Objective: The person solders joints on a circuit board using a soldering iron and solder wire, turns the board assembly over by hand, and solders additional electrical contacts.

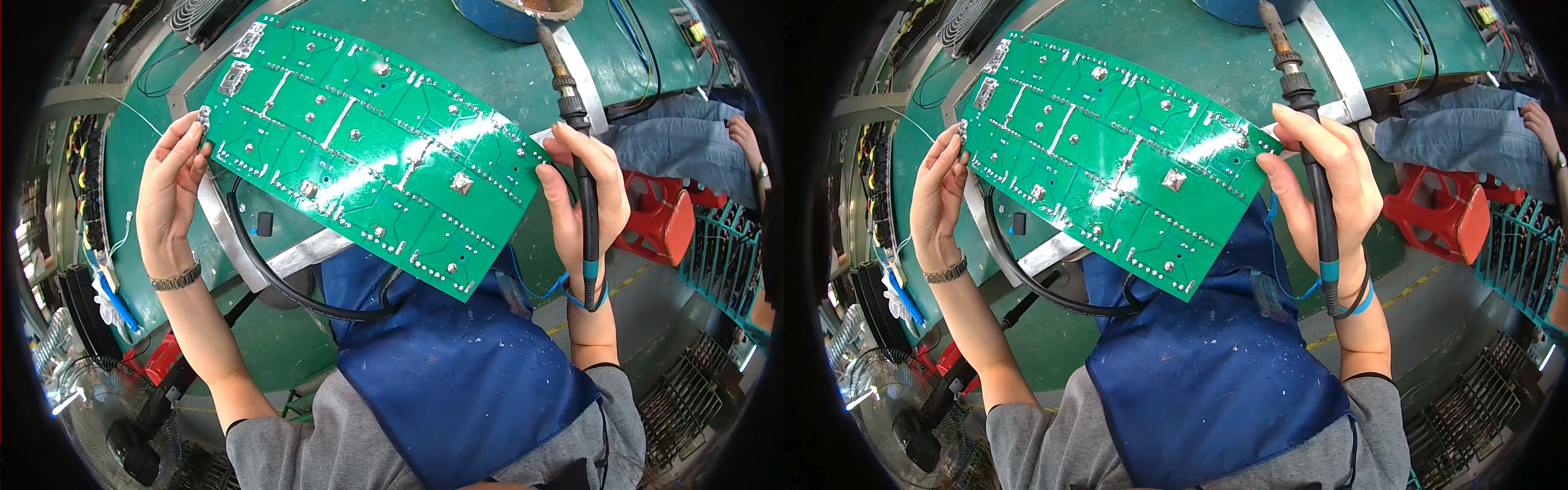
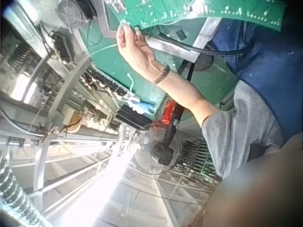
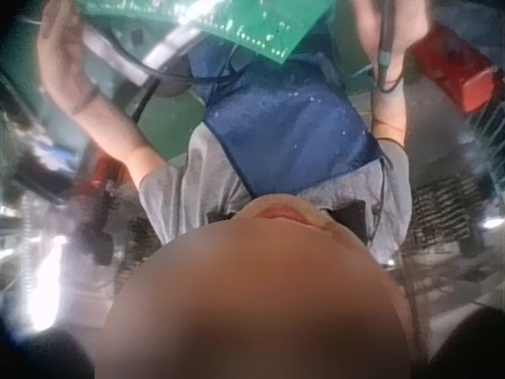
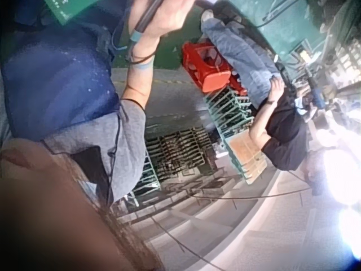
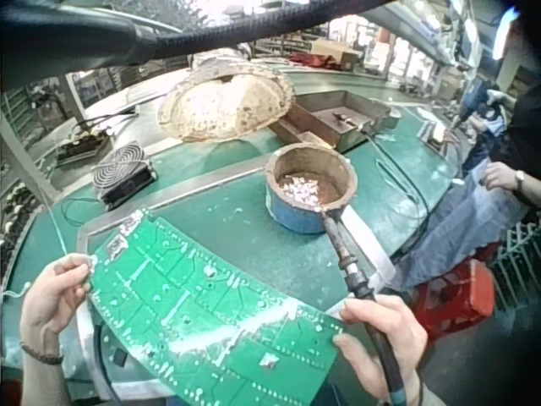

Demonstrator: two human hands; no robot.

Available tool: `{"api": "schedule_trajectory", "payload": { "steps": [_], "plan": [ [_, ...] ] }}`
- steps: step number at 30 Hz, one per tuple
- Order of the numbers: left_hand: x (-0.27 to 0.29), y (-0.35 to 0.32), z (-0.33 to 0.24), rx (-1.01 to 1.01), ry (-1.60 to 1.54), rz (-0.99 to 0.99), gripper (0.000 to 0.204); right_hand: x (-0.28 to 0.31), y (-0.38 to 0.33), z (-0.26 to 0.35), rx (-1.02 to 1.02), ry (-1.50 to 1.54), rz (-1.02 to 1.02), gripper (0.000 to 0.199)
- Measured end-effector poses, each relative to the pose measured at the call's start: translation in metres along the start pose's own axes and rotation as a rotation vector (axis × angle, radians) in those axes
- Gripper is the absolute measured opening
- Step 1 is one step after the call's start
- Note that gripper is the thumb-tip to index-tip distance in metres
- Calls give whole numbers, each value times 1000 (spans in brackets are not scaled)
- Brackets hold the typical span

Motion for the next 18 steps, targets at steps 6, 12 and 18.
{"api": "schedule_trajectory", "payload": {
  "steps": [6,12,18],
  "plan": [
    [2,1,3,7,-2,16,31,-3,-2,5,84,-12,17,37],
    [-12,24,-7,-32,68,60,34,-1,-8,9,59,-14,-10,38],
    [-43,65,-15,-76,160,107,34,5,-15,15,45,-10,12,44]
  ]
}}
Point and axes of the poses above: each hand's wrist, its own y-axis towards the middle knuckle, its own x-axis out of the back of the hand, z = x × y, the point moved 6 cm from there along y, towards the middle knuckle, and after that the axes turned 14 degrees about -z, right-handed, at the moved point
